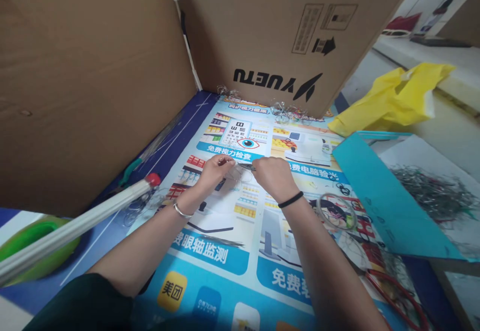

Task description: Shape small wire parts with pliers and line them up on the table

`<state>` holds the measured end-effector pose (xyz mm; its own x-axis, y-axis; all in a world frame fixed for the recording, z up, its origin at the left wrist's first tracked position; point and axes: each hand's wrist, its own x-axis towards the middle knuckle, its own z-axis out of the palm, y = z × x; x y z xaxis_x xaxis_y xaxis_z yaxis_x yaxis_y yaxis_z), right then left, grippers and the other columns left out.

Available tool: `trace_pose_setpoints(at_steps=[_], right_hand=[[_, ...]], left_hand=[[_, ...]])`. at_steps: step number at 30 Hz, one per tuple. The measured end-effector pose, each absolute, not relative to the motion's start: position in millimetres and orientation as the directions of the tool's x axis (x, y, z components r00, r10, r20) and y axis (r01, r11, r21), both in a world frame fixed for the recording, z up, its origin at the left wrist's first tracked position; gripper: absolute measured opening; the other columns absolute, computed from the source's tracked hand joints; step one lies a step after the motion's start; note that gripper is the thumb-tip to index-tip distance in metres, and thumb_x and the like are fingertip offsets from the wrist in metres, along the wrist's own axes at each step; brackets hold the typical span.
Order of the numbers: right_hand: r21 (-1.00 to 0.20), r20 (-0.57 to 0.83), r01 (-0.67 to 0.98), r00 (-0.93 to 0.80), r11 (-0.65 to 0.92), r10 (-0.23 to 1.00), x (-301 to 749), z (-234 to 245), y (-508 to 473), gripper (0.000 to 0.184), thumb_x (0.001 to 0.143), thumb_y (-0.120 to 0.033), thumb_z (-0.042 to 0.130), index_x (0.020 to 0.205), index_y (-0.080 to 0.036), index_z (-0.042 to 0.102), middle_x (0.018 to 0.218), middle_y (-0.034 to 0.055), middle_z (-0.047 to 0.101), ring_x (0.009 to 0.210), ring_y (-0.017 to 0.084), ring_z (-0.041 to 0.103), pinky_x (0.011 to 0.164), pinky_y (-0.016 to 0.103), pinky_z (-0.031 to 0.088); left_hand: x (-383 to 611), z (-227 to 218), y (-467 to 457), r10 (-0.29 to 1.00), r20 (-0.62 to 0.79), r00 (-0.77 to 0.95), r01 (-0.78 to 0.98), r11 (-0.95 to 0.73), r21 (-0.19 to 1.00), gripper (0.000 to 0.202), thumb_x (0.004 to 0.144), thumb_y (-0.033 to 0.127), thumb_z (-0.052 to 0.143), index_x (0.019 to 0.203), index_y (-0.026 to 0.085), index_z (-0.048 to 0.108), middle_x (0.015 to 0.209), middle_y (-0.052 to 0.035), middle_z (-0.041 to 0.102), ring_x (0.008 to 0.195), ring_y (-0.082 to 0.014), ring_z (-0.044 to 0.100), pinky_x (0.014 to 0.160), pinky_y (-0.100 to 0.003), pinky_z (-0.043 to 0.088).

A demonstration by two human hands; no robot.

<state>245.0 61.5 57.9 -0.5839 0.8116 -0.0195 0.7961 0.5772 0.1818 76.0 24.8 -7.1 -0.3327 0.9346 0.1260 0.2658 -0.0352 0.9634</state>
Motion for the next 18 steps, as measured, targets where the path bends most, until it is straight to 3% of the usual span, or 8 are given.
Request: trace_pose_setpoints(at_steps=[3, 11, 18], right_hand=[[0.172, -0.036, 0.802, -0.575, 0.572, 0.817, 244.5, 56.4, 62.3, 0.026, 0.084, -0.034, 0.043, 0.083, -0.02, 0.065, 0.083, 0.0074, 0.068, 0.078, 0.02, 0.061, 0.061, 0.026, 0.033], [0.08, -0.061, 0.837, -0.538, 0.542, 0.84, 245.1, 52.1, 68.0, 0.026, 0.082, -0.038, 0.045, 0.088, -0.023, 0.065, 0.087, 0.0058, 0.069, 0.08, 0.019, 0.061, 0.059, 0.024, 0.033], [0.113, -0.081, 0.814, -0.564, 0.57, 0.822, 251.7, 55.8, 68.9, 0.024, 0.08, -0.035, 0.046, 0.081, -0.022, 0.065, 0.084, 0.0057, 0.068, 0.079, 0.019, 0.061, 0.058, 0.025, 0.033]], left_hand=[[76.0, -7.6, 24.8, 0.938, 0.144, -0.314, 0.283, -0.052, 0.958, 0.011, 0.071, 0.028, 0.06, 0.073, 0.017, 0.064, 0.072, -0.0009, 0.06, 0.067, -0.0113, 0.051, 0.061, -0.022, 0.041], [76.0, -7.7, 24.4, 0.953, 0.084, -0.291, 0.214, -0.021, 0.977, 0.015, 0.074, 0.031, 0.055, 0.071, 0.017, 0.06, 0.059, 0.0034, 0.051, 0.055, -0.0084, 0.045, 0.054, -0.021, 0.037], [74.9, -8.6, 24.7, 0.941, 0.091, -0.327, 0.211, -0.021, 0.977, 0.014, 0.073, 0.031, 0.056, 0.069, 0.017, 0.059, 0.058, 0.0035, 0.05, 0.055, -0.0087, 0.045, 0.053, -0.02, 0.037]])
